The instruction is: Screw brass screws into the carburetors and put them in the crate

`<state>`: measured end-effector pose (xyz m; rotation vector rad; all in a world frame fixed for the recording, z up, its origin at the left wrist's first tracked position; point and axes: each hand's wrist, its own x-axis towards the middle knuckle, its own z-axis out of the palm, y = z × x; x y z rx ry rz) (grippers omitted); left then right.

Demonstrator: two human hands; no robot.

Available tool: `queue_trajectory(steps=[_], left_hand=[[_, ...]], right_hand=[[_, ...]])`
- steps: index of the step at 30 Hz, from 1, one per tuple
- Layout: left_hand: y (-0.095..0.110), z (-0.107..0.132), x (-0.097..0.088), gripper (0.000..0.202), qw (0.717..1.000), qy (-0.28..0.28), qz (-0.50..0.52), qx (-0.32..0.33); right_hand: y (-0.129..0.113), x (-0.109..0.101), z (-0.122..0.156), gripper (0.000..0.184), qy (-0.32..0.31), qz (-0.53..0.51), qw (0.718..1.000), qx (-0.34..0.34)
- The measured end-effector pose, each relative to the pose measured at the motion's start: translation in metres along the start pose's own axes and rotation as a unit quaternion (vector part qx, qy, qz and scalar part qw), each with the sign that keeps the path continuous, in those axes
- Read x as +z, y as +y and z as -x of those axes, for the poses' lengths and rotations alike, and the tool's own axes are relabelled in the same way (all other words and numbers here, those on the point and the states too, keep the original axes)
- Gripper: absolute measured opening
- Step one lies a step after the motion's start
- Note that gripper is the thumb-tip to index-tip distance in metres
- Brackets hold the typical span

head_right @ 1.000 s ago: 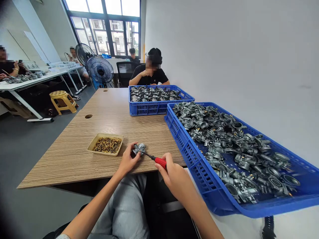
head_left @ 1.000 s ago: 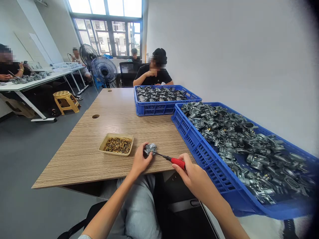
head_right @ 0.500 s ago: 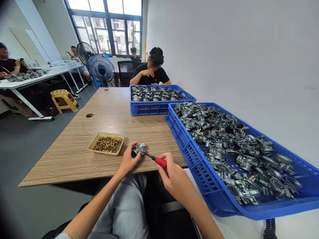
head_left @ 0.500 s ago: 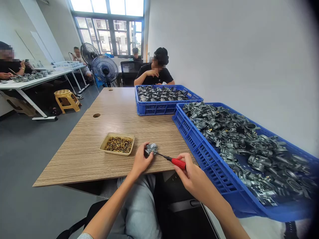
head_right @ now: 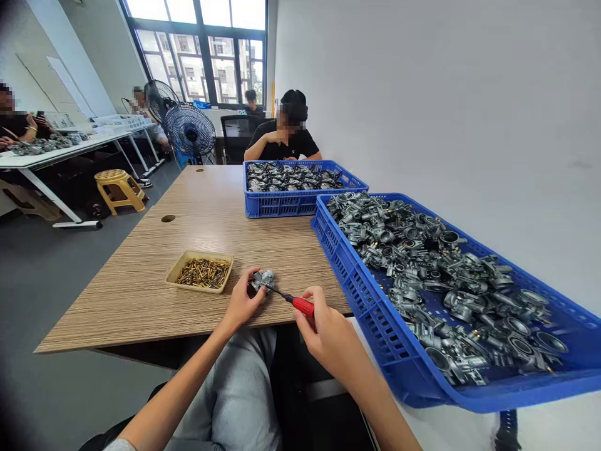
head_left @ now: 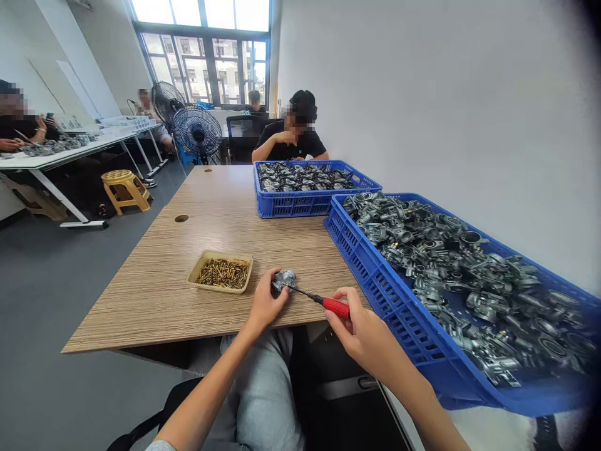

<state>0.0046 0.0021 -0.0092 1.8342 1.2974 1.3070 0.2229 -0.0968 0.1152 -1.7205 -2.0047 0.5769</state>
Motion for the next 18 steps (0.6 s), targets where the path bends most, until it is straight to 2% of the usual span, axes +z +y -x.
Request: queue_trajectory(steps=[7,13,18], left_hand=[[0.0018,-0.0001,-0.0009,0.053,1.0,-0.005,-0.005,-0.001],[0.0012,0.0,-0.0004,0.052,1.0,-0.003,-0.002,-0.002],[0.0014,0.0003,-0.0001,0.051,1.0,-0.003,-0.003,-0.002]], right_hand=[[-0.0042,-0.0009,0.0018,0.014,-0.012,-0.035,0.999,-0.022],[-0.0038,-0.0004,0.0026,0.014,-0.007,-0.03,0.999,0.01],[0.0016,0.0033,-0.0008,0.017,0.009,0.027,0.999,0.034]])
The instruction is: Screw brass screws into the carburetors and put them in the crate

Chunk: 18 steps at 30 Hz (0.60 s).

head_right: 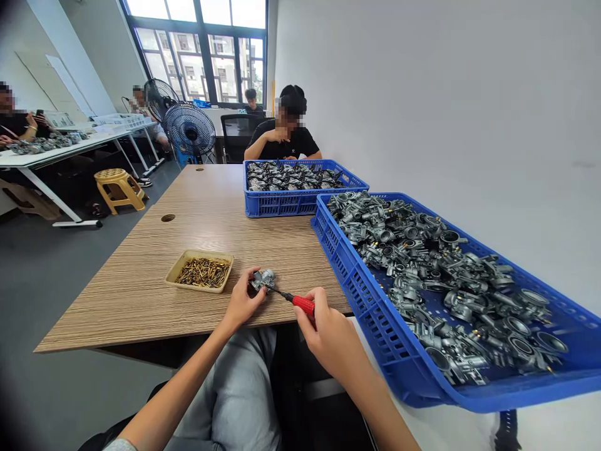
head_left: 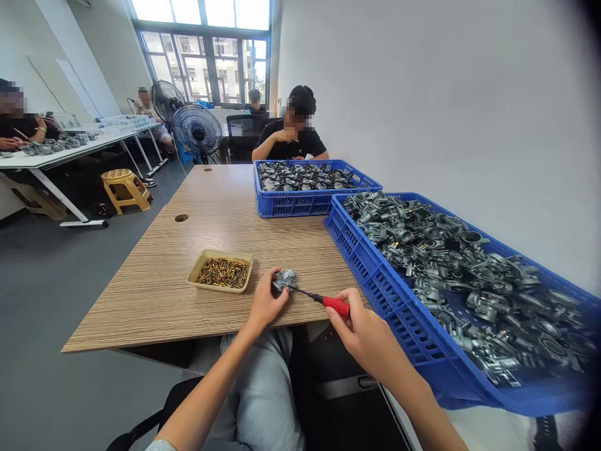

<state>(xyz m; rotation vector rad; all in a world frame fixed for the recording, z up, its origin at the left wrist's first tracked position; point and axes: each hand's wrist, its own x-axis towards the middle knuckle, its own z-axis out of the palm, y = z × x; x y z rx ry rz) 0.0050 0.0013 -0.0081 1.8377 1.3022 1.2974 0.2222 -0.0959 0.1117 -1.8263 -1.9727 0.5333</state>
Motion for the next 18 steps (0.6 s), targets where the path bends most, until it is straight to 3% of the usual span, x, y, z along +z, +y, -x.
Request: queue_trajectory(steps=[6,14,18], left_hand=[[-0.001,-0.001,0.0,0.05,1.0,-0.001,0.002,-0.001],[-0.001,-0.001,0.0,0.047,1.0,0.001,0.006,0.009],[-0.001,-0.001,0.0,0.049,1.0,0.004,0.003,0.009]], right_hand=[[0.005,0.004,-0.002,0.026,0.025,0.057,0.998,-0.002],[-0.003,0.0,0.002,0.042,0.017,-0.031,0.999,-0.025],[-0.005,0.0,0.003,0.036,0.009,-0.046,0.998,-0.045]])
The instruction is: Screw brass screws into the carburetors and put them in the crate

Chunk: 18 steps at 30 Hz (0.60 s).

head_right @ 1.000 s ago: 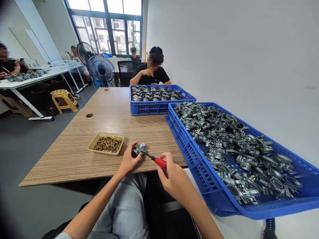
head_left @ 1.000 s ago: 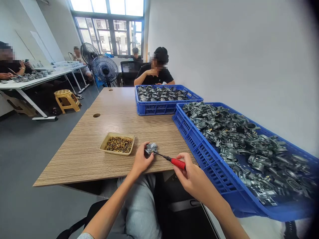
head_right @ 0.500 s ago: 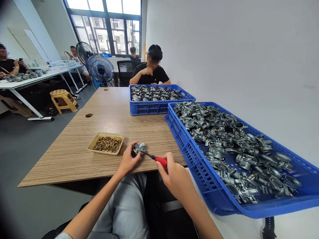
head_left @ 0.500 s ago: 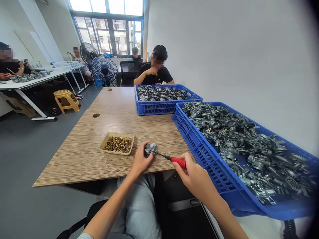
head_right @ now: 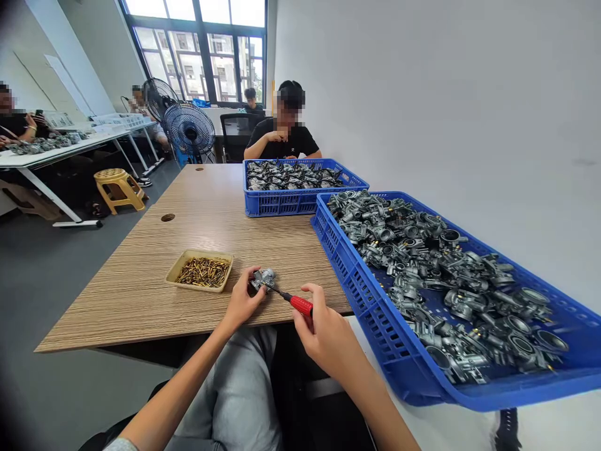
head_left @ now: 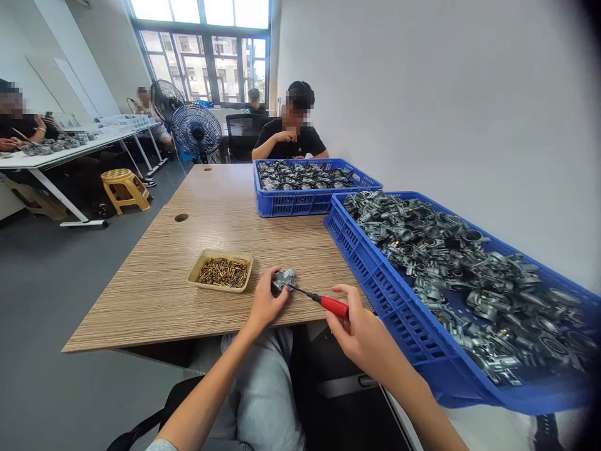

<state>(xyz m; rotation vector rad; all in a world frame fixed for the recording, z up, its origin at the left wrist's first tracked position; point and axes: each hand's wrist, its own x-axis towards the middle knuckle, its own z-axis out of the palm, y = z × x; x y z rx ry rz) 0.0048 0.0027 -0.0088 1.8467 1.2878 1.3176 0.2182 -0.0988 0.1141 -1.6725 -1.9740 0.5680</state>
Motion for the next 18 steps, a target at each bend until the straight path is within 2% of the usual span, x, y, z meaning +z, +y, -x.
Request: queue_trajectory(steps=[6,13,18], left_hand=[[0.0004,0.0004,0.0001,0.05,1.0,-0.001,0.003,-0.004],[-0.0012,0.0004,0.0,0.05,1.0,-0.002,0.001,-0.008],[-0.0017,0.0005,0.0004,0.05,1.0,0.003,-0.001,-0.006]], right_hand=[[0.0014,0.0015,-0.0007,0.018,-0.004,-0.009,1.0,0.017],[0.0071,0.0027,-0.0033,0.023,0.015,0.065,0.997,0.045],[0.0031,0.001,-0.0018,0.023,0.009,0.031,0.999,0.02]])
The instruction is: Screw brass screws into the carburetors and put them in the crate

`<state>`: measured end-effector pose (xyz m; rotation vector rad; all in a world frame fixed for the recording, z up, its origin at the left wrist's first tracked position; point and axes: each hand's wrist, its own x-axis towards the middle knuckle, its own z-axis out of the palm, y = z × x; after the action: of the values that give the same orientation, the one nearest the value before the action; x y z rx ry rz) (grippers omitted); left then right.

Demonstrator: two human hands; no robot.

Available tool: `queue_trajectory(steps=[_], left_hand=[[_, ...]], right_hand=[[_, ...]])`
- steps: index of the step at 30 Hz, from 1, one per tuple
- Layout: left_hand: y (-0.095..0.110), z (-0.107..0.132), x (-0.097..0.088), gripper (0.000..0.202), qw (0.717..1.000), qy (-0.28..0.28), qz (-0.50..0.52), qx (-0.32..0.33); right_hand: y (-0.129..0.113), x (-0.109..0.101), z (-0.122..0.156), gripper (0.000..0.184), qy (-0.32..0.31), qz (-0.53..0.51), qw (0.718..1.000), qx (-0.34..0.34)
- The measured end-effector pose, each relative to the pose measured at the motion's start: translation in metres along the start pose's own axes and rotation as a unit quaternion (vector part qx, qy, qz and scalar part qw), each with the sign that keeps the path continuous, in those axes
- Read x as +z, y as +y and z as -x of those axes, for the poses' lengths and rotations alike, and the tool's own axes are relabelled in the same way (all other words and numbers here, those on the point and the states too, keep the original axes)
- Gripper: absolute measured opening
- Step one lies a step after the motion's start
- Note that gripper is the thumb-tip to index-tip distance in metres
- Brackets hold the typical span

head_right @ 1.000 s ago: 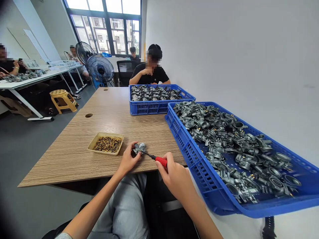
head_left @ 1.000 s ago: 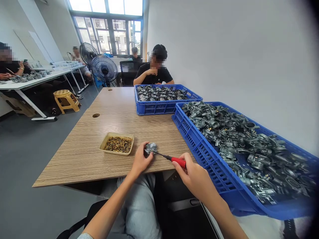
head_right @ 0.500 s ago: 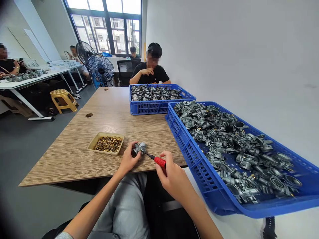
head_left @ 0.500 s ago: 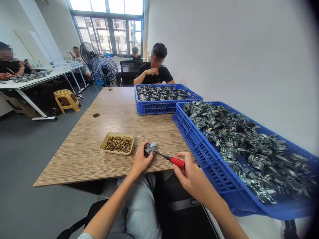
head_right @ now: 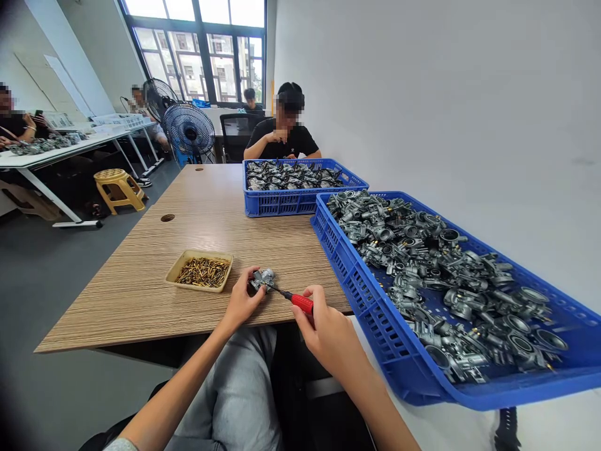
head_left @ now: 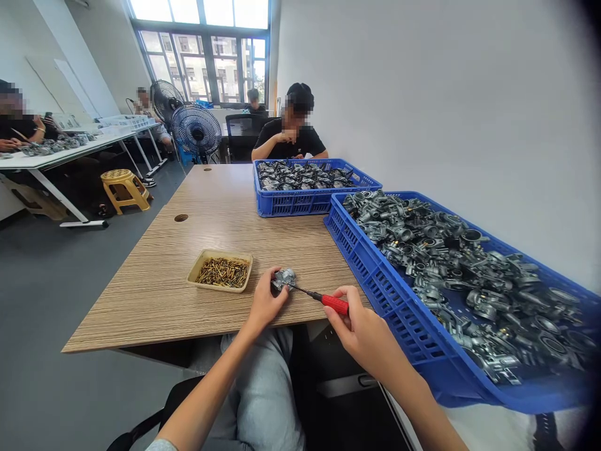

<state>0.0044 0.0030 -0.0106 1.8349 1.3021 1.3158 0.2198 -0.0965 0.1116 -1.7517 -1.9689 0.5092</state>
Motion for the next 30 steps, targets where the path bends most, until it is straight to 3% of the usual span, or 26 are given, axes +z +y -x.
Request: queue_trajectory(steps=[5,15,24,30], left_hand=[[0.0016,0.0,-0.0004,0.049,1.0,-0.002,-0.001,0.002],[0.0033,0.0001,-0.0006,0.047,1.0,0.0,-0.004,-0.005],[0.0012,0.0,0.0002,0.048,1.0,0.0,-0.005,-0.002],[0.0003,0.0005,-0.0003,0.048,1.0,0.001,-0.006,-0.003]], right_hand=[[-0.0055,-0.0032,0.0032,0.017,-0.02,-0.041,0.998,-0.039],[0.0034,0.0042,-0.0011,0.021,0.015,0.033,0.999,0.01],[-0.0047,-0.0009,0.0017,0.017,-0.015,-0.034,0.999,-0.028],[0.0025,0.0032,-0.0011,0.019,0.011,0.033,0.999,-0.003]])
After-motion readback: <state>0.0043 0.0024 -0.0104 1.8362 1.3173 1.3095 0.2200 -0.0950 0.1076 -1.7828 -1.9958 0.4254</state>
